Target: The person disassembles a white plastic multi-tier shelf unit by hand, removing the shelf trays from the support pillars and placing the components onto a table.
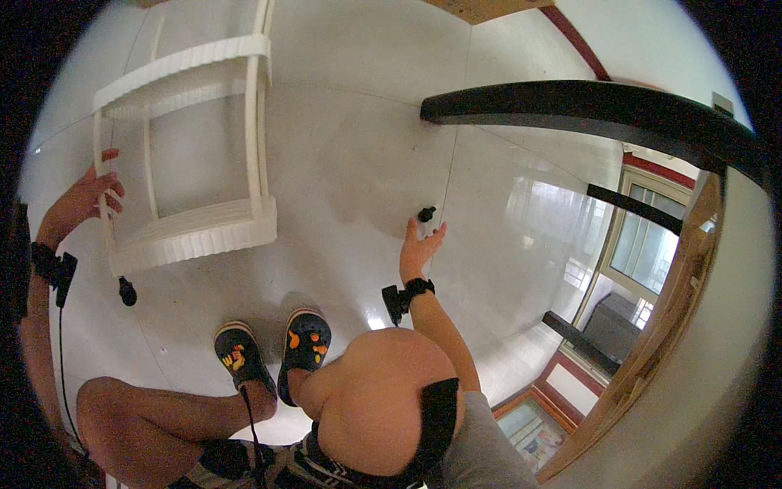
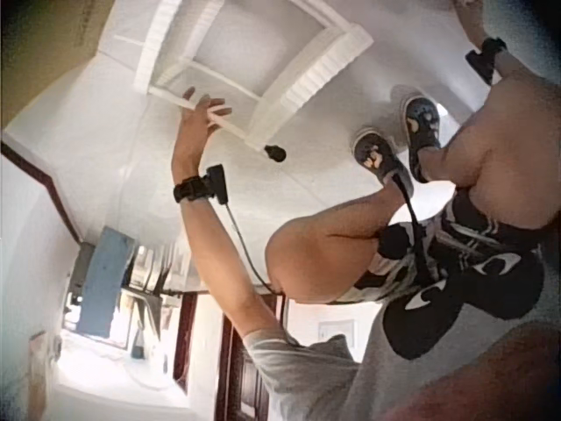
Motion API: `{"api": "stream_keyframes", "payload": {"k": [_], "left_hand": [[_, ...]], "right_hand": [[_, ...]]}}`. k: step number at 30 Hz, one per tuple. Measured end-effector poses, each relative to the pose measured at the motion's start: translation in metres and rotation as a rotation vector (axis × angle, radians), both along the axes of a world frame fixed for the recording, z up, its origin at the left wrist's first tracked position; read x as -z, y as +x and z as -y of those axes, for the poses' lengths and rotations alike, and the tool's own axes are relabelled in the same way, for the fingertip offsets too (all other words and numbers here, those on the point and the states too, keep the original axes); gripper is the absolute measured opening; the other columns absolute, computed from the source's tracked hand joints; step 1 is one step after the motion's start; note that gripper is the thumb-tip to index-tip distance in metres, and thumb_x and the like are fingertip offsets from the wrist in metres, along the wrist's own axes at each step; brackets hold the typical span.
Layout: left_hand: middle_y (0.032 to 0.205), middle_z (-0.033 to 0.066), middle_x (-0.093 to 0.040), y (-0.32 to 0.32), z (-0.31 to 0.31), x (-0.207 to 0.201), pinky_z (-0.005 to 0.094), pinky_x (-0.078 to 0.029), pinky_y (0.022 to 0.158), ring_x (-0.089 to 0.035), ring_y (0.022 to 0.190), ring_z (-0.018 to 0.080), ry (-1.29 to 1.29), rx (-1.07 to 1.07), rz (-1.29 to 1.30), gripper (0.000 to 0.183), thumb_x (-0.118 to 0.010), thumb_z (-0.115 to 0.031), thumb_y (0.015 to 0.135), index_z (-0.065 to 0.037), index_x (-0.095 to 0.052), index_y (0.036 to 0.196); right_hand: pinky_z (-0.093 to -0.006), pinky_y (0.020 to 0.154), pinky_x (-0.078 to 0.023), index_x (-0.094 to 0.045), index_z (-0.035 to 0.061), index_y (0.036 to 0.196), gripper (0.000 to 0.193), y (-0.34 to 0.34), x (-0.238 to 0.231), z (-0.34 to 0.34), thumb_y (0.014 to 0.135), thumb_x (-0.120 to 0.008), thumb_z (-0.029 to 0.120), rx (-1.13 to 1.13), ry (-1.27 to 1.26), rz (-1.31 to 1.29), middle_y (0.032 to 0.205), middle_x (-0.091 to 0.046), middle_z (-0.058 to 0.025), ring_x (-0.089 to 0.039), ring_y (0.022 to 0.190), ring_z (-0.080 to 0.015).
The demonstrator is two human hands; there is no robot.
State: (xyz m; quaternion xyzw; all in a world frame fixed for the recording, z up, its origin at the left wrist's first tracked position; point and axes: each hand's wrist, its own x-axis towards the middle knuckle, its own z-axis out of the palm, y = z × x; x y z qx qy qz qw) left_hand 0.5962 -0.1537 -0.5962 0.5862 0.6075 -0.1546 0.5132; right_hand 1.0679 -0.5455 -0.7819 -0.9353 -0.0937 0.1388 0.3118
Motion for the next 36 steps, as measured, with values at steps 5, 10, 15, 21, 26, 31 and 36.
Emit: {"api": "stream_keyframes", "payload": {"k": [5, 10, 15, 21, 26, 31, 36], "left_hand": [[0.095, 0.0038, -0.062, 0.028, -0.004, 0.003, 0.0379, -0.053, 0.076, -0.066, 0.081, 0.0180, 0.007, 0.067, 0.051, 0.065, -0.049, -0.038, 0.095, -0.017, -0.023, 0.150], [0.100, 0.0067, -0.061, 0.012, -0.005, -0.003, 0.0394, -0.053, 0.078, -0.066, 0.085, 0.0192, -0.038, 0.086, 0.070, 0.066, -0.048, -0.038, 0.095, -0.015, -0.021, 0.150], [0.119, 0.0129, -0.057, 0.014, 0.024, -0.009, 0.0398, -0.048, 0.098, -0.058, 0.112, 0.0226, -0.413, -0.355, 0.391, 0.051, -0.050, -0.032, 0.098, -0.007, -0.040, 0.141], [0.100, 0.0045, -0.054, 0.018, 0.112, -0.052, 0.0340, -0.048, 0.097, -0.059, 0.109, 0.0230, -0.549, -0.846, 0.521, 0.022, -0.060, -0.027, 0.098, -0.009, -0.053, 0.109], [0.104, 0.0051, -0.051, 0.060, 0.102, -0.148, 0.0344, -0.046, 0.100, -0.056, 0.106, 0.0221, -0.516, -0.973, 0.510, 0.022, -0.056, -0.025, 0.100, -0.008, -0.051, 0.113], [0.099, 0.0029, -0.053, -0.017, 0.121, -0.222, 0.0307, -0.047, 0.084, -0.055, 0.092, 0.0173, -0.343, -0.957, 0.289, 0.021, -0.060, -0.030, 0.097, -0.013, -0.052, 0.105], [0.088, 0.0009, -0.044, -0.103, 0.136, -0.357, 0.0304, -0.045, 0.076, -0.047, 0.077, 0.0147, -0.180, -1.203, 0.343, 0.047, -0.051, -0.057, 0.095, -0.011, -0.052, 0.107]], "right_hand": [[-0.0440, 0.094, -0.043, -0.050, -0.0015, 0.124, 0.057, 0.042, 0.004, -0.019, 0.082, -0.075, 0.029, -0.034, -0.120, 0.130, 0.119, -0.055, -0.0225, -0.053, 0.110, -0.0355], [-0.0413, 0.082, -0.049, -0.054, -0.0019, 0.099, 0.032, 0.048, -0.019, -0.036, 0.079, -0.071, 0.016, -0.423, -0.227, 0.007, 0.097, -0.063, -0.0181, -0.061, 0.087, -0.0334], [-0.0413, 0.079, -0.050, -0.053, -0.0030, 0.100, 0.035, -0.018, -0.087, -0.040, 0.077, -0.071, 0.016, -0.460, -0.225, -0.170, 0.089, -0.063, -0.0185, -0.062, 0.085, -0.0330], [-0.0445, 0.084, -0.050, -0.058, 0.0020, 0.103, 0.038, -0.129, -0.180, 0.036, 0.073, -0.071, 0.021, -0.434, -0.315, -0.456, 0.098, -0.066, -0.0239, -0.063, 0.095, -0.0402], [-0.0442, 0.082, -0.050, -0.059, 0.0000, 0.101, 0.039, -0.126, -0.275, 0.036, 0.073, -0.070, 0.024, -0.583, -0.432, -0.462, 0.096, -0.067, -0.0229, -0.064, 0.093, -0.0384], [-0.0371, 0.077, -0.051, -0.060, 0.0001, 0.103, 0.031, -0.194, -0.413, 0.009, 0.079, -0.073, 0.015, -0.419, -0.131, -0.744, 0.090, -0.068, -0.0135, -0.064, 0.084, -0.0241], [-0.0447, 0.087, -0.048, -0.061, 0.0043, 0.105, 0.028, -0.270, -0.626, -0.029, 0.083, -0.069, 0.019, -1.015, 0.095, -0.656, 0.102, -0.060, -0.0194, -0.059, 0.100, -0.0380]]}}
